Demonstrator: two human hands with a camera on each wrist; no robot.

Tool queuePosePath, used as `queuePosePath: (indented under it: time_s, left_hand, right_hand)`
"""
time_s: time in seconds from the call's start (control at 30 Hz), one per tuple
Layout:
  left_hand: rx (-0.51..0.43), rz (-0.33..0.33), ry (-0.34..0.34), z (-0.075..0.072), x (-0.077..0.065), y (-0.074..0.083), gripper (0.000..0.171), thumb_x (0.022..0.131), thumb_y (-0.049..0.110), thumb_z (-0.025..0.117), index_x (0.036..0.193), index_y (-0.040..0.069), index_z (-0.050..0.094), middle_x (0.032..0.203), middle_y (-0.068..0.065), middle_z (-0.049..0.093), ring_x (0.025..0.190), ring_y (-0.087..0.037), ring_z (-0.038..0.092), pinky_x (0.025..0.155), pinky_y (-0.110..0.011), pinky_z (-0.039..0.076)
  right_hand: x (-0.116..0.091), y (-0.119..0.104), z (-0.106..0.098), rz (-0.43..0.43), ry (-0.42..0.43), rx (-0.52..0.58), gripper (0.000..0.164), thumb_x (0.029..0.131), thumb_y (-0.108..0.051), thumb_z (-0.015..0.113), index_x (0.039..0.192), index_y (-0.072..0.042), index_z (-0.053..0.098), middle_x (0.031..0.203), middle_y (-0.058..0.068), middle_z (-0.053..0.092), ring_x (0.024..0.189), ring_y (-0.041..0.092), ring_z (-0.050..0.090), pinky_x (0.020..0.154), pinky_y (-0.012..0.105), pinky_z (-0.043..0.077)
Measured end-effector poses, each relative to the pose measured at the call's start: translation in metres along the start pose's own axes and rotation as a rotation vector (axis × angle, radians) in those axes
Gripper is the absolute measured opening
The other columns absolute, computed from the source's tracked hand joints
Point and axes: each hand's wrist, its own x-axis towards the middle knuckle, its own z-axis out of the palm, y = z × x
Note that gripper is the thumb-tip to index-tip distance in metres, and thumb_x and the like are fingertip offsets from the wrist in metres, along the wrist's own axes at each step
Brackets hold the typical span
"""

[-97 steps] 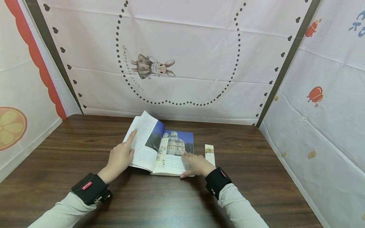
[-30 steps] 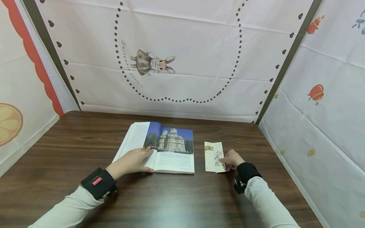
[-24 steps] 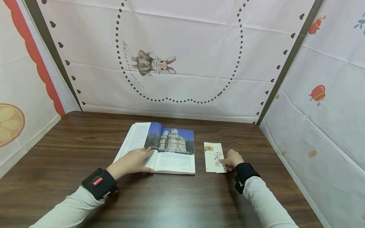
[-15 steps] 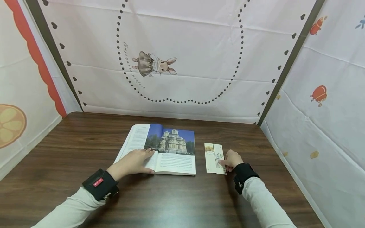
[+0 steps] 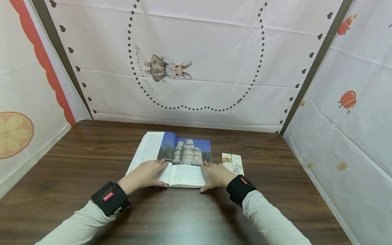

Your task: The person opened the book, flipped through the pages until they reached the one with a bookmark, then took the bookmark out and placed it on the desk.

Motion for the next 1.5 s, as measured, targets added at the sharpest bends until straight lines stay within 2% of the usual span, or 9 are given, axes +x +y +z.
queuePosePath:
  time_s: [0.4,0.53,0.7,0.9,1.07,1.17,1.23,1.37,1.5]
  left_hand:
    - [-0.051,0.005,-0.010,-0.001,0.007,0.004,0.084,0.070,0.048,0.077,0.131,-0.003,0.051,0.134,-0.028,0.049,0.118,-0.043,0.054,0.095,-0.049,0.046]
    - [-0.074,-0.006,-0.017,-0.002,0.007,0.006,0.082,0.072,0.049,0.075,0.131,-0.003,0.052,0.135,-0.027,0.049,0.118,-0.042,0.054,0.095,-0.049,0.046]
    - [-0.089,-0.058,0.034,0.002,0.006,0.012,0.076,0.078,0.060,0.063,0.118,-0.004,0.062,0.127,-0.027,0.056,0.106,-0.040,0.062,0.087,-0.046,0.051]
    - [0.046,-0.153,0.077,0.001,0.011,0.027,0.071,0.070,0.076,0.057,0.067,0.005,0.064,0.107,-0.024,0.067,0.058,-0.025,0.062,0.048,-0.031,0.045]
    - [0.211,-0.207,0.040,0.000,0.017,0.043,0.081,0.071,0.077,0.054,0.089,0.000,0.071,0.109,-0.022,0.068,0.090,-0.037,0.067,0.072,-0.046,0.051]
    - [0.259,-0.233,0.057,0.002,0.018,0.049,0.066,0.080,0.062,0.058,0.094,-0.001,0.071,0.108,-0.023,0.068,0.098,-0.039,0.065,0.082,-0.053,0.048]
    - [0.252,-0.246,0.093,0.004,0.018,0.049,0.050,0.084,0.047,0.059,0.089,-0.001,0.072,0.106,-0.024,0.068,0.092,-0.038,0.066,0.077,-0.050,0.049]
    - [0.043,-0.307,0.135,-0.001,0.016,0.038,0.032,0.084,0.029,0.058,0.080,-0.001,0.068,0.092,-0.021,0.069,0.073,-0.031,0.065,0.060,-0.042,0.048]
    - [-0.384,-0.418,0.192,-0.012,0.008,0.014,0.035,0.088,0.028,0.056,0.097,-0.005,0.064,0.089,-0.021,0.068,0.072,-0.027,0.062,0.061,-0.037,0.049]
  right_hand:
    - [-0.005,0.008,-0.014,-0.017,-0.076,-0.021,0.074,0.078,-0.040,0.073,0.135,-0.001,0.048,0.141,0.023,0.045,0.125,0.036,0.050,0.099,0.051,0.043]
    - [-0.006,0.009,-0.017,-0.046,-0.037,-0.047,0.044,0.084,-0.027,0.070,0.120,-0.004,0.062,0.119,0.016,0.065,0.102,0.028,0.065,0.088,0.046,0.050]
    - [-0.005,0.004,-0.018,-0.193,0.201,-0.237,0.008,0.081,-0.012,0.071,0.089,-0.011,0.072,0.085,0.000,0.073,0.079,0.014,0.067,0.085,0.042,0.048]
    - [0.000,-0.014,-0.035,-0.352,0.654,-0.460,0.011,0.074,-0.014,0.076,0.083,-0.014,0.069,0.084,-0.003,0.071,0.085,0.014,0.065,0.085,0.035,0.047]
    - [0.004,-0.031,-0.050,-0.432,0.844,-0.559,0.019,0.070,-0.008,0.079,0.084,-0.015,0.068,0.088,-0.004,0.070,0.090,0.014,0.063,0.086,0.033,0.047]
    - [0.007,-0.037,-0.053,-0.452,0.906,-0.549,0.019,0.069,-0.007,0.079,0.084,-0.014,0.068,0.089,-0.003,0.071,0.091,0.015,0.064,0.085,0.033,0.049]
    - [0.009,-0.039,-0.052,-0.444,0.929,-0.506,0.020,0.070,-0.008,0.079,0.087,-0.012,0.068,0.093,0.000,0.072,0.093,0.017,0.065,0.085,0.034,0.049]
    - [0.011,-0.038,-0.047,-0.344,0.858,-0.393,0.034,0.075,-0.014,0.077,0.107,-0.007,0.065,0.109,0.007,0.069,0.102,0.021,0.064,0.086,0.036,0.050]
    - [0.010,-0.035,-0.040,-0.119,0.456,-0.264,0.057,0.082,-0.029,0.072,0.130,-0.005,0.053,0.127,0.012,0.060,0.117,0.026,0.058,0.095,0.044,0.047]
